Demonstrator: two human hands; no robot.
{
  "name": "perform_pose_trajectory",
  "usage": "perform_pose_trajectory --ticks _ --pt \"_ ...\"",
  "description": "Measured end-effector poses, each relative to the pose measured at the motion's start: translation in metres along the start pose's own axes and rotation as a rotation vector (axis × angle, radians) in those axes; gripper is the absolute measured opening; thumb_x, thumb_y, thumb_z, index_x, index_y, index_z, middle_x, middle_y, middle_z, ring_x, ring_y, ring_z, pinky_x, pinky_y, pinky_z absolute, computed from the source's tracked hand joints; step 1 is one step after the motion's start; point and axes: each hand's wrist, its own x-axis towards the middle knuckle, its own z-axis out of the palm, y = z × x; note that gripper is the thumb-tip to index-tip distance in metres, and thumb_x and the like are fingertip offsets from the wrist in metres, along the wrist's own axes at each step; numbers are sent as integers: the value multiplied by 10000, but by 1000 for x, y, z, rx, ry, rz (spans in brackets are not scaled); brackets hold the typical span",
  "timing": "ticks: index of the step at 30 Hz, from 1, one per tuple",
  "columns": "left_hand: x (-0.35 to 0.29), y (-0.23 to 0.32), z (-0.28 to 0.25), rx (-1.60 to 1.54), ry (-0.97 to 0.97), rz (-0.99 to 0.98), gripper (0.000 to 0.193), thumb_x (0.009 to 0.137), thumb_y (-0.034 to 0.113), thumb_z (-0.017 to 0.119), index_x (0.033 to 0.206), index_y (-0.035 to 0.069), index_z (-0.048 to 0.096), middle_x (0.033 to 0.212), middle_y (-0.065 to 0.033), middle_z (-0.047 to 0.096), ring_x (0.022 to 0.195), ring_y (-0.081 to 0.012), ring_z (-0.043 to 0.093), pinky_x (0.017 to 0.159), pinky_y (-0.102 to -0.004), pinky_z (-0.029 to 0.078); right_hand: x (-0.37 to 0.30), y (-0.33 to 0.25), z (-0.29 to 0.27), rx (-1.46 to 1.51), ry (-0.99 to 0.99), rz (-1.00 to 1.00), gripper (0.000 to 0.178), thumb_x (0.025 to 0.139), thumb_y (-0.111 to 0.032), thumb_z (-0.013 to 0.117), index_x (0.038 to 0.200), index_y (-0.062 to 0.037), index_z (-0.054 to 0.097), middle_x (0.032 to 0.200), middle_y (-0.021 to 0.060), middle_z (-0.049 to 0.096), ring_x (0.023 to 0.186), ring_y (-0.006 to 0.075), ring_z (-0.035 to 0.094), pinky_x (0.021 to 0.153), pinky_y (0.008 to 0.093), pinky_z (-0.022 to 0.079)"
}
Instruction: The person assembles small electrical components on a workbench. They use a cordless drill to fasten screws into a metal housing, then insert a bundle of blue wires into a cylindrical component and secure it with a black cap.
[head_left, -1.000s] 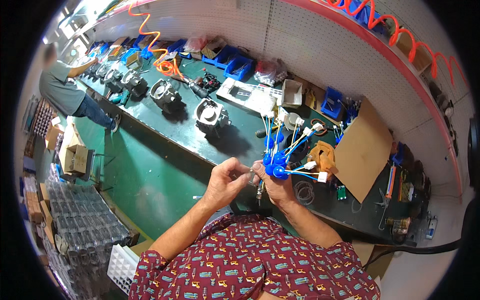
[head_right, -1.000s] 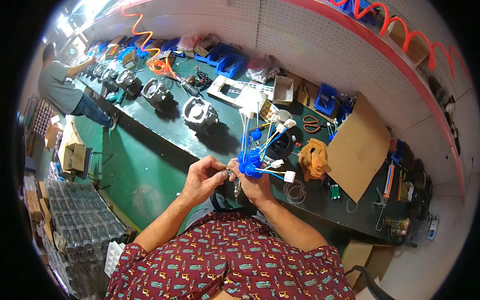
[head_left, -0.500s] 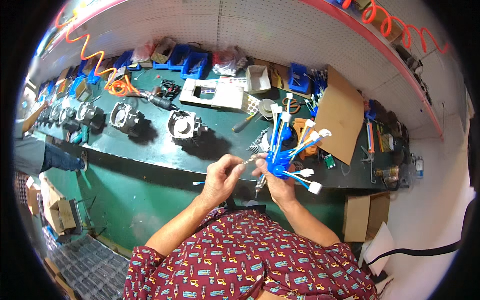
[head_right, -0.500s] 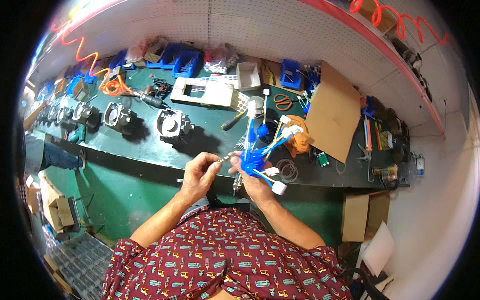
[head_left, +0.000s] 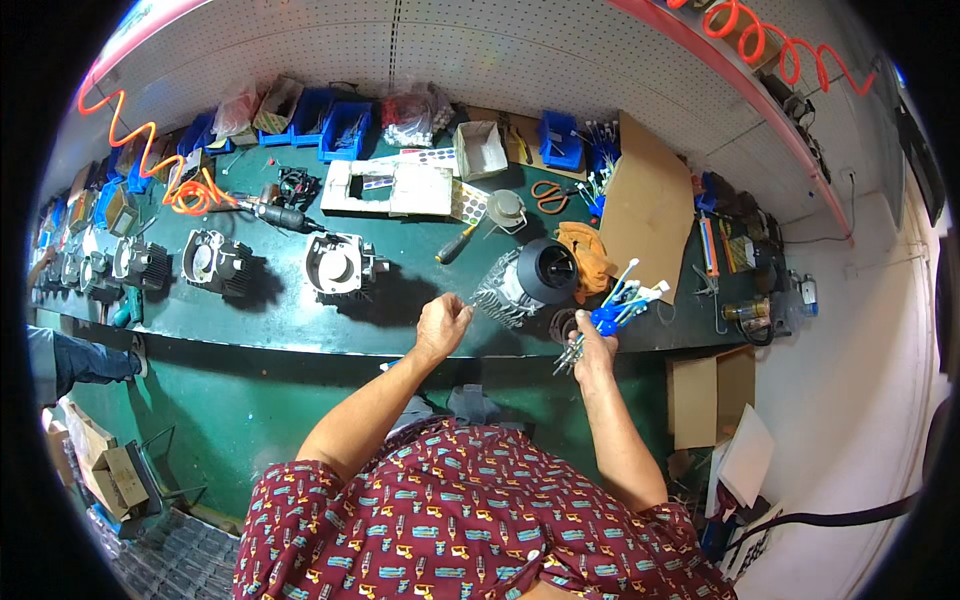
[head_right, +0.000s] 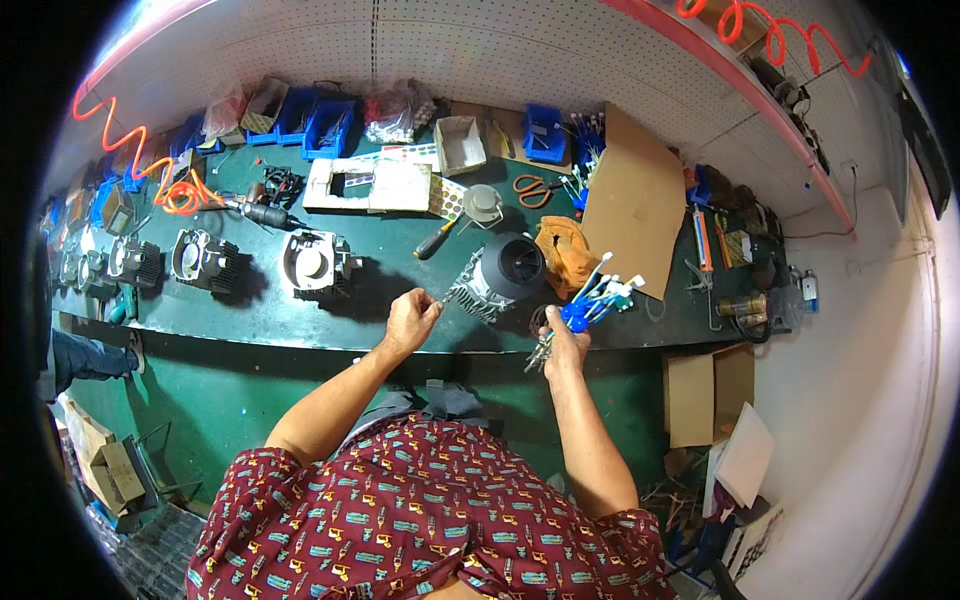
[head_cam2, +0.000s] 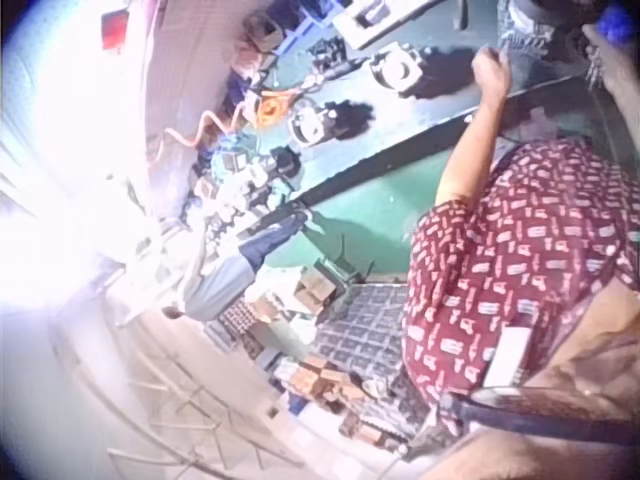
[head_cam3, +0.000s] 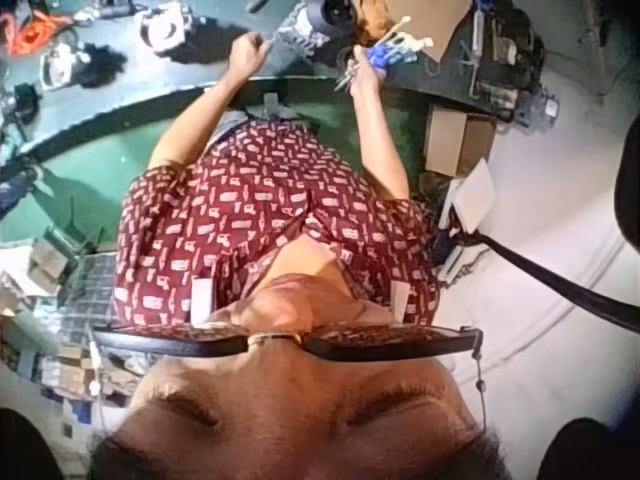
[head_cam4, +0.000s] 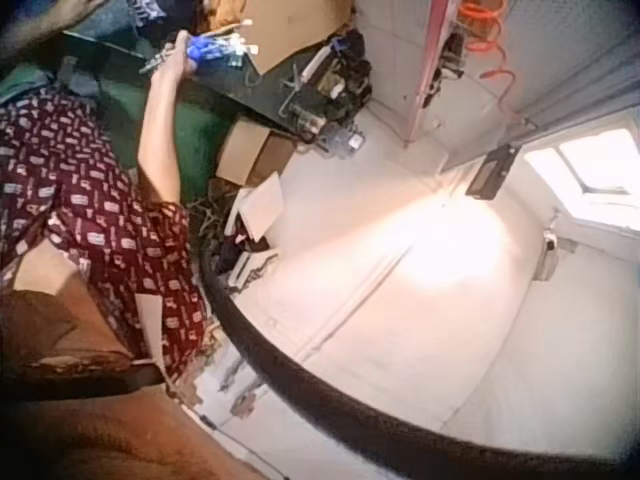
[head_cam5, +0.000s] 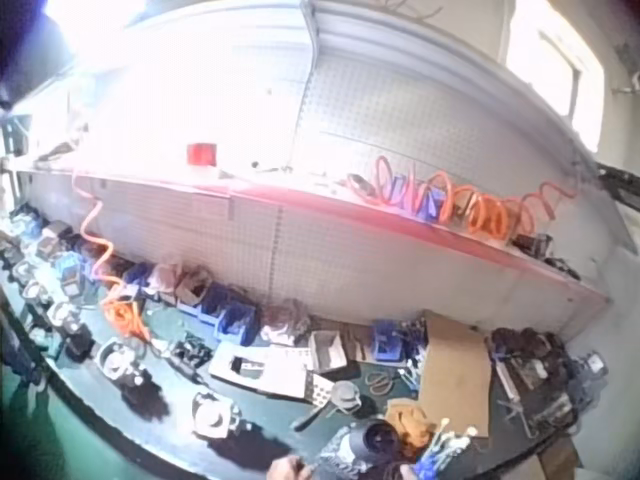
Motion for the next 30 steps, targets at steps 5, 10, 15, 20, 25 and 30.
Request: perform_pose_trajectory --ticks 5,10,15,20,25,30 --pt "20 -11 19 12 -18 -95 286 856 275 725 906 -5 692 824 -201 708 806 -382 704 734 -457 549 51 19 27 13 -92 133 171 854 -86 802 857 -101 632 731 14 626 541 153 572 488 298 473" --pt "32 -8 35 26 -5 -66 268 843 257 723 864 -6 678 794 -212 692 784 -391 696 714 -463 539 87 30 34 82 -214 239 304 942 20 591 1146 -205 575 851 6 655 631 143 596 494 308 468" --pt "34 -2 29 -9 -68 -37 260 837 238 719 833 -16 663 775 -212 686 754 -375 693 696 -455 535 91 38 34 -113 -409 35 356 885 69 646 1139 -167 562 864 8 652 655 136 616 471 280 473" --pt "48 -13 31 -152 -158 -39 224 876 198 718 783 6 650 640 -75 610 556 -141 541 526 -325 438 78 33 41 -88 -346 -38 384 859 55 702 1144 -152 547 889 5 642 637 134 613 444 261 458" --pt "64 -8 18 -385 -434 -298 225 896 224 733 761 70 640 646 17 553 521 -63 424 460 -257 325 89 31 33 -209 -398 24 515 848 76 684 1254 -186 505 973 13 650 690 135 626 443 258 454" --pt "76 -14 8 -387 -536 -440 194 874 211 747 776 73 652 648 17 550 521 -71 416 457 -256 314 83 29 37 -148 -418 11 558 839 84 675 1281 -209 501 975 8 660 677 134 625 446 257 462"
